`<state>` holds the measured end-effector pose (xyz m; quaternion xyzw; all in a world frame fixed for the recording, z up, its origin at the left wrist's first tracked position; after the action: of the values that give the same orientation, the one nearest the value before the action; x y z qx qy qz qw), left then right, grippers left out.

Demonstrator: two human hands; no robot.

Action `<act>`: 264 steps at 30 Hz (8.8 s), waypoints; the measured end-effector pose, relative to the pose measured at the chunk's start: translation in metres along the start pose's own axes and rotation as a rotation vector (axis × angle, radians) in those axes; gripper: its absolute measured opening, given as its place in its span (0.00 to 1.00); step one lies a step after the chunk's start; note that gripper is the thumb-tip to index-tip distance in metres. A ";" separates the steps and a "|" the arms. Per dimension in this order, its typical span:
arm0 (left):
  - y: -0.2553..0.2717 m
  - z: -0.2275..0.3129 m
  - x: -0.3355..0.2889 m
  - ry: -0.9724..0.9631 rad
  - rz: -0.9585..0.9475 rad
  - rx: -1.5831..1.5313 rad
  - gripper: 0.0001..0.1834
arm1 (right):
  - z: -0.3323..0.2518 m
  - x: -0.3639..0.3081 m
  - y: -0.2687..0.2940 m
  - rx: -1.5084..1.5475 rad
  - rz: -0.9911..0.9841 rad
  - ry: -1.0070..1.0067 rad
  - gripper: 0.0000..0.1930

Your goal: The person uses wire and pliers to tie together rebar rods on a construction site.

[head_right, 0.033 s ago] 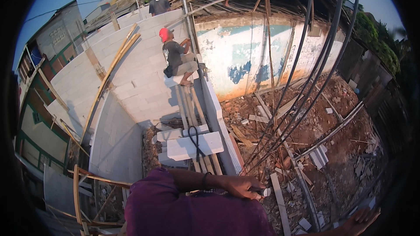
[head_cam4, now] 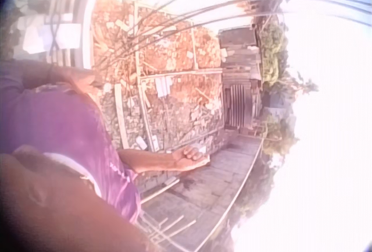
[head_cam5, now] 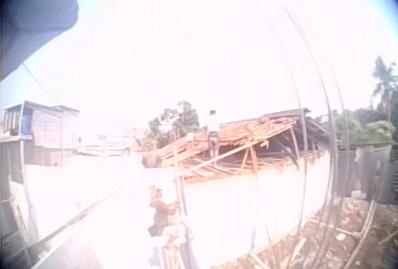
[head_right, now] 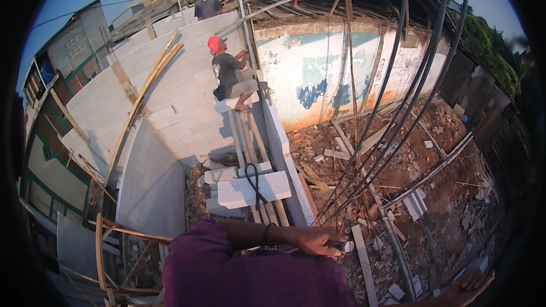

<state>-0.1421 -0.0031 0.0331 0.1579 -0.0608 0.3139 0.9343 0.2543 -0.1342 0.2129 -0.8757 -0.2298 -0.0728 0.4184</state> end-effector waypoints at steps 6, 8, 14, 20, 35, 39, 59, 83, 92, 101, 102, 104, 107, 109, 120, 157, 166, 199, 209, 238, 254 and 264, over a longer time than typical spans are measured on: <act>0.053 -0.013 -0.004 0.155 0.251 -0.253 0.19 | 0.013 -0.029 -0.012 -0.328 -0.060 0.059 0.13; 0.073 0.003 -0.002 0.044 0.383 -0.255 0.19 | 0.025 -0.036 0.002 -0.446 0.030 0.016 0.15; 0.111 0.022 -0.001 -0.040 0.669 -0.657 0.16 | 0.087 -0.091 -0.030 -0.683 -0.450 -0.119 0.12; 0.085 0.019 0.011 0.016 0.489 -0.901 0.11 | 0.137 -0.184 -0.103 -0.905 -0.730 -0.112 0.12; 0.058 0.035 0.036 0.008 0.573 -0.527 0.11 | 0.154 -0.228 -0.140 -0.643 -0.759 -0.071 0.05; 0.054 0.034 0.041 -0.004 0.592 -0.470 0.12 | 0.158 -0.225 -0.134 -0.700 -0.774 -0.091 0.04; 0.063 0.025 0.017 0.001 0.618 -0.468 0.11 | 0.204 -0.254 -0.130 -0.723 -0.903 -0.357 0.09; 0.094 -0.007 -0.018 0.037 0.907 -0.585 0.11 | 0.219 -0.286 -0.091 -0.854 -1.249 -0.723 0.11; 0.087 -0.007 -0.018 0.158 0.690 -0.961 0.07 | 0.216 -0.278 -0.077 -0.653 -1.159 -0.601 0.13; 0.105 0.025 -0.019 -0.070 0.650 -1.103 0.06 | 0.218 -0.302 -0.054 -0.107 -0.554 -1.560 0.16; 0.108 0.027 -0.020 -0.075 0.665 -1.080 0.06 | 0.218 -0.305 -0.053 -0.058 -0.487 -1.626 0.16; 0.112 0.033 -0.021 -0.084 0.689 -1.037 0.06 | 0.219 -0.303 -0.052 -0.108 -0.651 -1.523 0.14; 0.113 0.043 -0.019 -0.063 0.724 -1.024 0.06 | 0.224 -0.304 -0.050 -0.164 -0.807 -1.464 0.12; 0.115 0.044 -0.015 -0.086 0.715 -1.031 0.07 | 0.225 -0.305 -0.049 -0.178 -0.837 -1.517 0.10; 0.112 0.081 -0.008 -0.326 0.506 -0.915 0.08 | 0.230 -0.310 -0.036 -0.136 -1.108 -1.635 0.15; 0.083 0.022 -0.004 0.077 0.608 -0.397 0.16 | 0.221 -0.277 -0.112 -0.762 -1.155 -0.266 0.12; 0.200 -0.145 -0.010 0.335 0.847 -0.409 0.15 | 0.300 -0.152 -0.069 -1.269 -0.948 -0.163 0.18; 0.179 -0.308 0.115 0.492 -0.047 -0.776 0.17 | 0.492 -0.221 -0.199 -1.122 -1.641 -0.389 0.14; 0.178 -0.309 0.123 0.356 0.051 -0.587 0.21 | 0.500 -0.230 -0.205 -1.171 -1.722 -0.277 0.14; 0.175 -0.324 0.129 0.314 0.107 -0.432 0.19 | 0.505 -0.226 -0.208 -1.161 -2.021 -0.112 0.11; 0.187 -0.305 0.119 0.280 0.158 -0.496 0.16 | 0.492 -0.233 -0.229 -0.897 -2.034 0.120 0.09; 0.188 -0.309 0.121 0.291 0.179 -0.761 0.16 | 0.541 -0.234 -0.208 -0.957 -2.174 -0.300 0.23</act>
<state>-0.1552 0.3103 -0.1845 -0.2506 -0.0533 0.3678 0.8939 -0.0836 0.3134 -0.0625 -0.2898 -0.8459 -0.3635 -0.2615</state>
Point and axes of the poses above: each hand's wrist, its own x-axis towards the middle knuckle, its own y-axis out of the back of the hand, z = x × y, the point moved 10 cm from there along x, towards the middle knuckle, and after that the axes turned 7 degrees about z, right-handed, at the moved point
